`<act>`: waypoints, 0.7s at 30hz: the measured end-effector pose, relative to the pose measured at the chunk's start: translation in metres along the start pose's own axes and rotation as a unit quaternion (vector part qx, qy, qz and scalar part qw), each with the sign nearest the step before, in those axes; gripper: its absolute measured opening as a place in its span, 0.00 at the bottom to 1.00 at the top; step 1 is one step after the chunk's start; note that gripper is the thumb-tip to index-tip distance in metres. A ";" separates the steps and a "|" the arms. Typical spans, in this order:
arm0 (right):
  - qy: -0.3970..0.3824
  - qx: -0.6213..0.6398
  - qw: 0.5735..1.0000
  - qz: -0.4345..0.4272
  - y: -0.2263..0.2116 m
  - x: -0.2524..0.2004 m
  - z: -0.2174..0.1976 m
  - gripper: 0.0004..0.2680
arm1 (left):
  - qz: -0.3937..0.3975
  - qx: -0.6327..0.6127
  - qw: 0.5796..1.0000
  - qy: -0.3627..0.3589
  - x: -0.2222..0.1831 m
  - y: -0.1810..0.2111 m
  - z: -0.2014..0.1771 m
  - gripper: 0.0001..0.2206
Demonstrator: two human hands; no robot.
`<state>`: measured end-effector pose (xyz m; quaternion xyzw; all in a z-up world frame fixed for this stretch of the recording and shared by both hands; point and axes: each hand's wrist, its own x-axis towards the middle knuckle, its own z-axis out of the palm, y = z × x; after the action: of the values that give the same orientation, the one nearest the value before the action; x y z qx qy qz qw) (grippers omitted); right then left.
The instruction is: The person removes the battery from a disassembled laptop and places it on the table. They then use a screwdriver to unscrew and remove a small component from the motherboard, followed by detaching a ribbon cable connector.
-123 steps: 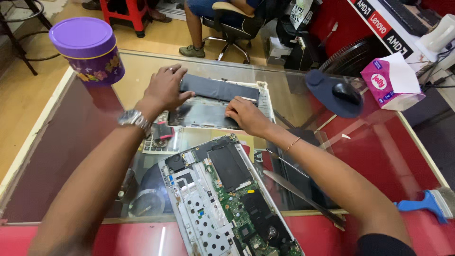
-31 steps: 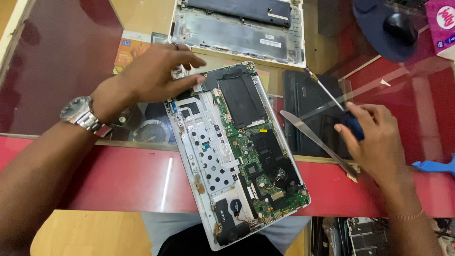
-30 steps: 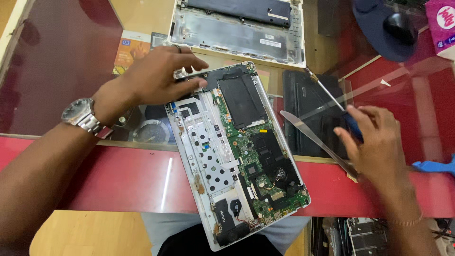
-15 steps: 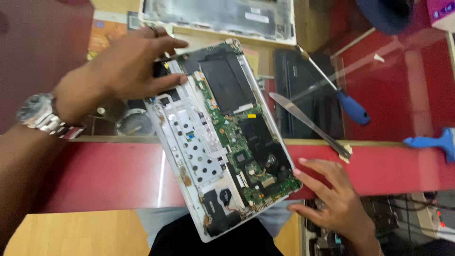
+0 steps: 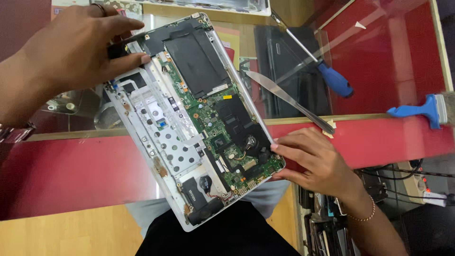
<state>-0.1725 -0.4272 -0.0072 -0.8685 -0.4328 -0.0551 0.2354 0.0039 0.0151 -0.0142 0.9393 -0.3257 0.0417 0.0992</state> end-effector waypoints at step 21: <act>0.060 -0.071 0.991 -0.096 -0.009 0.022 0.023 0.27 | -0.060 -0.017 0.998 0.002 -0.004 -0.006 -0.003 0.29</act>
<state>-0.1684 -0.3961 -0.0175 -0.8326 -0.4940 -0.1604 0.1923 0.0048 0.0227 -0.0132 0.9552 -0.2696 0.0323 0.1178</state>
